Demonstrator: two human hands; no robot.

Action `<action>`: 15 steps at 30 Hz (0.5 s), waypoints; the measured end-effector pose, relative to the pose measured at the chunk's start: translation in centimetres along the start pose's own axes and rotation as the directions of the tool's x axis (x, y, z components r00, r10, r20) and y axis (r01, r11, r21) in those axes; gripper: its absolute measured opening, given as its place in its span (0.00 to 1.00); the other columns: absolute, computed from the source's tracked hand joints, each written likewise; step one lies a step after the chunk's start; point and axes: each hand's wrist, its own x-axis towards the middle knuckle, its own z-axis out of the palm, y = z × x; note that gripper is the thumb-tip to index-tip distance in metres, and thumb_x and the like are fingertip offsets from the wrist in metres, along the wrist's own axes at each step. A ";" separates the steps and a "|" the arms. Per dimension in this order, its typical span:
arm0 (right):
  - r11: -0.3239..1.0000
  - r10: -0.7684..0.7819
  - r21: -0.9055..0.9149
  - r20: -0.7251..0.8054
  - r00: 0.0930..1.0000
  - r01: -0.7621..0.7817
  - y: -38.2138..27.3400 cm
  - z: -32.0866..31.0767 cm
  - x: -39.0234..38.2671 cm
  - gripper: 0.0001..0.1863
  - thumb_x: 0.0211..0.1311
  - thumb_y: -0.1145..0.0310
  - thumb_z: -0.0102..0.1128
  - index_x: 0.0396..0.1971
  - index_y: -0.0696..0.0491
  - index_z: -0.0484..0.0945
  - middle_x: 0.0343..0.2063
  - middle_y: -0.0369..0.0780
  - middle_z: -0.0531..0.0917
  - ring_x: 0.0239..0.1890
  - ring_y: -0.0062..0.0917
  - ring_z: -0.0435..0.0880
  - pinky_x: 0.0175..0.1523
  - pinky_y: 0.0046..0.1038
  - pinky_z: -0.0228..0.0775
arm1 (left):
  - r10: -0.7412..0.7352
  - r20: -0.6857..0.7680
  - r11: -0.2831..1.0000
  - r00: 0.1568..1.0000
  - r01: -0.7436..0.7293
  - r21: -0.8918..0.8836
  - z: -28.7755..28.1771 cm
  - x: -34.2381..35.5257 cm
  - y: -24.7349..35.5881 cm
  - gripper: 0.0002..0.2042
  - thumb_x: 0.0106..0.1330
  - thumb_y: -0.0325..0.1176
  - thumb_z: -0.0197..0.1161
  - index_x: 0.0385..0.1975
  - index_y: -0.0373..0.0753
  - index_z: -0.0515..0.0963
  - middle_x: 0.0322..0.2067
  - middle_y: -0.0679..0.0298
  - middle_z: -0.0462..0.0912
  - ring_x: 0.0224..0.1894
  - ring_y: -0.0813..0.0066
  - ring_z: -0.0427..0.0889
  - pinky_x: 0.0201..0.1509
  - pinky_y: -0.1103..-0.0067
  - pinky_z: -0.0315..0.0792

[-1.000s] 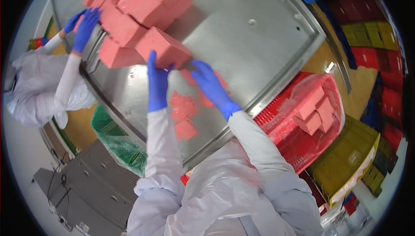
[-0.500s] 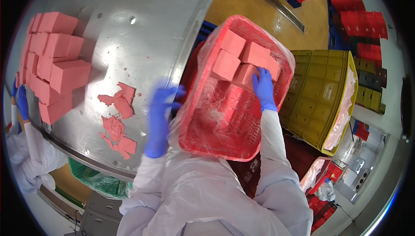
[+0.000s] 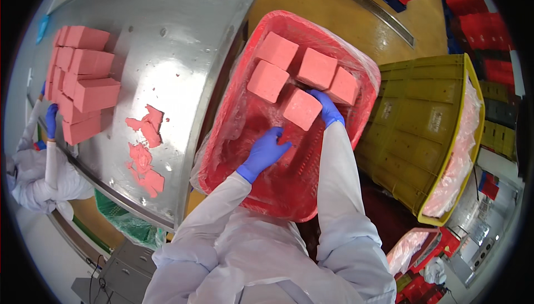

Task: The person arranges pink rectangular blocks on a stainless steel table, then places them into a plastic-lined basket. They repeat this process, moving blocks from the table into baskets and occasionally handling plastic liners.

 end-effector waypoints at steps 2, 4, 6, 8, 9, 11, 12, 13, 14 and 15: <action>1.000 0.000 -0.017 -0.007 1.000 0.000 0.7 2.9 1.0 0.20 0.64 0.59 0.48 0.45 0.58 0.78 0.42 0.40 0.82 0.47 0.28 0.79 0.56 0.28 0.66 | -0.111 -0.020 0.770 0.994 0.073 -0.633 0.0 0.1 -1.6 0.25 0.63 0.39 0.58 0.60 0.42 0.63 0.57 0.64 0.68 0.59 0.69 0.68 0.60 0.69 0.65; 0.709 -0.352 -0.687 -0.149 0.924 0.159 3.3 2.7 3.4 0.21 0.63 0.58 0.49 0.46 0.58 0.77 0.44 0.47 0.81 0.49 0.34 0.78 0.57 0.31 0.65 | -0.039 0.004 0.411 0.999 0.020 -0.912 0.0 0.8 -1.2 0.30 0.64 0.38 0.59 0.64 0.41 0.56 0.56 0.65 0.68 0.58 0.70 0.69 0.61 0.73 0.64; 0.320 -0.547 -0.933 -0.038 0.836 0.167 4.9 4.1 4.2 0.20 0.62 0.58 0.48 0.43 0.59 0.77 0.42 0.56 0.79 0.48 0.42 0.78 0.52 0.36 0.69 | -0.076 -0.080 0.341 0.994 -0.050 -0.939 0.1 1.3 -2.2 0.30 0.64 0.36 0.60 0.63 0.40 0.56 0.56 0.63 0.68 0.58 0.70 0.68 0.62 0.73 0.62; 0.616 -0.554 -0.738 -0.158 0.817 0.275 7.2 1.8 5.2 0.18 0.64 0.57 0.48 0.40 0.57 0.78 0.36 0.48 0.80 0.40 0.33 0.79 0.44 0.34 0.72 | -0.011 -0.174 0.405 0.985 -0.155 -0.901 0.2 1.9 -1.4 0.29 0.64 0.35 0.60 0.62 0.38 0.57 0.55 0.62 0.68 0.58 0.71 0.68 0.62 0.73 0.62; 0.774 -0.484 -0.563 -0.231 0.844 0.290 7.5 2.2 4.9 0.17 0.65 0.57 0.48 0.39 0.54 0.78 0.33 0.42 0.80 0.36 0.27 0.79 0.41 0.31 0.73 | 0.039 -0.239 0.486 0.970 -0.227 -0.844 0.2 1.6 -1.4 0.28 0.64 0.34 0.60 0.61 0.37 0.57 0.54 0.61 0.68 0.57 0.71 0.68 0.62 0.73 0.63; 0.964 0.100 0.258 -0.137 0.985 -0.062 9.0 1.5 3.5 0.20 0.67 0.51 0.46 0.45 0.50 0.76 0.37 0.37 0.81 0.36 0.25 0.80 0.42 0.29 0.75 | 0.125 -0.325 0.614 0.938 -0.330 -0.717 0.5 1.0 -1.3 0.28 0.62 0.33 0.61 0.60 0.35 0.58 0.52 0.59 0.68 0.54 0.71 0.69 0.59 0.73 0.66; 0.929 0.058 0.361 0.078 0.995 -0.082 9.4 2.2 1.9 0.26 0.68 0.47 0.44 0.53 0.53 0.72 0.46 0.39 0.80 0.45 0.28 0.79 0.50 0.29 0.73 | 0.134 -0.371 0.663 0.919 -0.362 -0.656 0.5 0.8 -1.7 0.29 0.61 0.32 0.63 0.59 0.34 0.58 0.50 0.58 0.68 0.52 0.71 0.70 0.56 0.73 0.68; 0.910 0.066 0.400 0.119 0.991 -0.109 8.9 3.5 -0.2 0.26 0.68 0.47 0.44 0.53 0.53 0.72 0.47 0.39 0.79 0.46 0.28 0.79 0.51 0.29 0.72 | 0.120 -0.385 0.691 0.915 -0.355 -0.629 -0.1 -0.2 -1.6 0.32 0.57 0.35 0.66 0.58 0.34 0.59 0.49 0.55 0.69 0.51 0.67 0.71 0.55 0.72 0.69; 0.892 0.063 0.441 0.101 0.993 -0.102 7.8 4.4 -2.9 0.27 0.68 0.47 0.44 0.54 0.53 0.71 0.47 0.39 0.79 0.47 0.28 0.78 0.52 0.29 0.71 | 0.199 -0.420 0.786 0.885 -0.400 -0.471 -0.3 -0.6 -1.9 0.33 0.54 0.38 0.69 0.57 0.33 0.61 0.49 0.51 0.69 0.51 0.63 0.72 0.56 0.70 0.68; 0.870 0.076 0.478 0.117 0.990 -0.123 5.8 6.4 -5.8 0.27 0.68 0.47 0.44 0.54 0.54 0.71 0.48 0.39 0.78 0.48 0.28 0.77 0.53 0.29 0.70 | 0.236 -0.433 0.793 0.870 -0.430 -0.431 -1.8 -2.7 -1.0 0.33 0.54 0.40 0.69 0.56 0.34 0.62 0.50 0.49 0.68 0.53 0.60 0.71 0.58 0.67 0.66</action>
